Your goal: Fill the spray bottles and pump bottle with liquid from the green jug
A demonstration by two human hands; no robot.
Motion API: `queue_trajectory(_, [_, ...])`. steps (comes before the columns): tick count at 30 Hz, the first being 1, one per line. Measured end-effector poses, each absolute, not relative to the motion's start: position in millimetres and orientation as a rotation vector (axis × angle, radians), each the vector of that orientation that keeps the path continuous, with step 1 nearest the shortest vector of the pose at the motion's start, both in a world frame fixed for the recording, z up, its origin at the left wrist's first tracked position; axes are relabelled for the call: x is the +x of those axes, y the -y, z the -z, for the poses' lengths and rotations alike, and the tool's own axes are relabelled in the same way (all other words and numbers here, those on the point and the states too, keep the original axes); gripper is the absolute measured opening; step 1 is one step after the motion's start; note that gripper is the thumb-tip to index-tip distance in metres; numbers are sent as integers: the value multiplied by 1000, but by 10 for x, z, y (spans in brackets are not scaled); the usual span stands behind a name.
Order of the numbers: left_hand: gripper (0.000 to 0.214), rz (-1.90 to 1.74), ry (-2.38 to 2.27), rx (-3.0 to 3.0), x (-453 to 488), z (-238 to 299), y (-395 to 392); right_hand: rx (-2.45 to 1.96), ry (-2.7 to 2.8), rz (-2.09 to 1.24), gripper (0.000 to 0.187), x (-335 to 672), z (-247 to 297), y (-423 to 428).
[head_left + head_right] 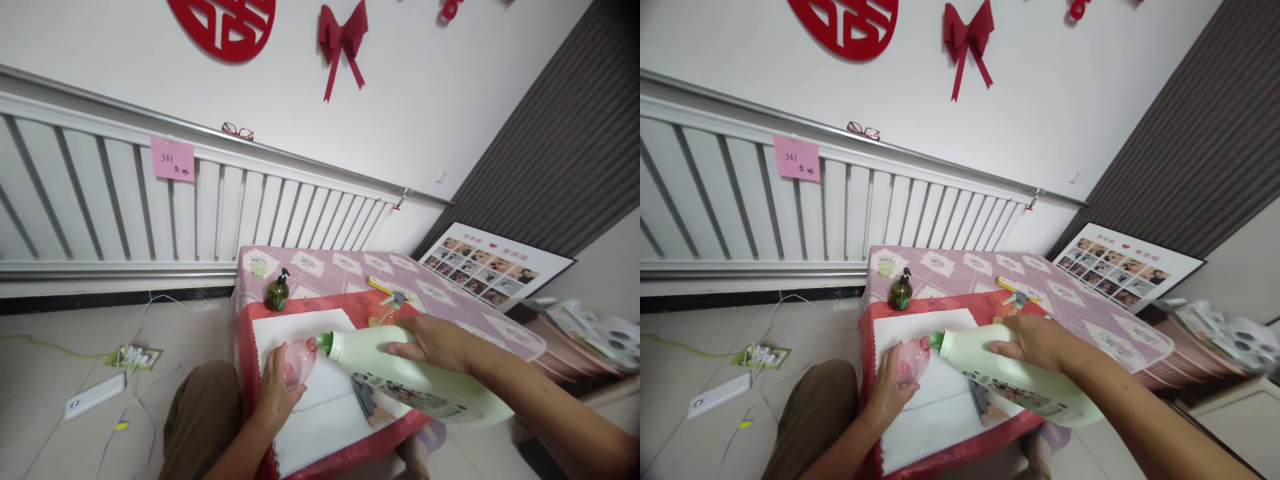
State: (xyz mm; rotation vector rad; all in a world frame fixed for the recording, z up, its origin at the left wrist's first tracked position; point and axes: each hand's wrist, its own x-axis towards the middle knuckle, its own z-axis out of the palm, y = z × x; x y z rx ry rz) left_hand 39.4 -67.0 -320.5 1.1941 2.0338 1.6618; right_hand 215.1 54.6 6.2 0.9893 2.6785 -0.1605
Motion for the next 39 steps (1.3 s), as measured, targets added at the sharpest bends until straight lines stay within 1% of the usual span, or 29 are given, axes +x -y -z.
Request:
queue_trajectory(4, [88,-1634,-2038,1194,394,3196,671,985,-2671,123,38,2137,-79,-525])
queue_trajectory(9, [89,-1638,-2024,1202,387,3193,676,983,-2664,86,42,2123,-86,-523])
queue_trajectory(30, [89,-1623,-2037,1219,387,3198,681,951,-2692,-51,33,2122,-82,-498])
queue_trajectory(39, [88,-1589,-2052,1225,388,3182,685,940,-2681,-105,37,2121,-79,-497])
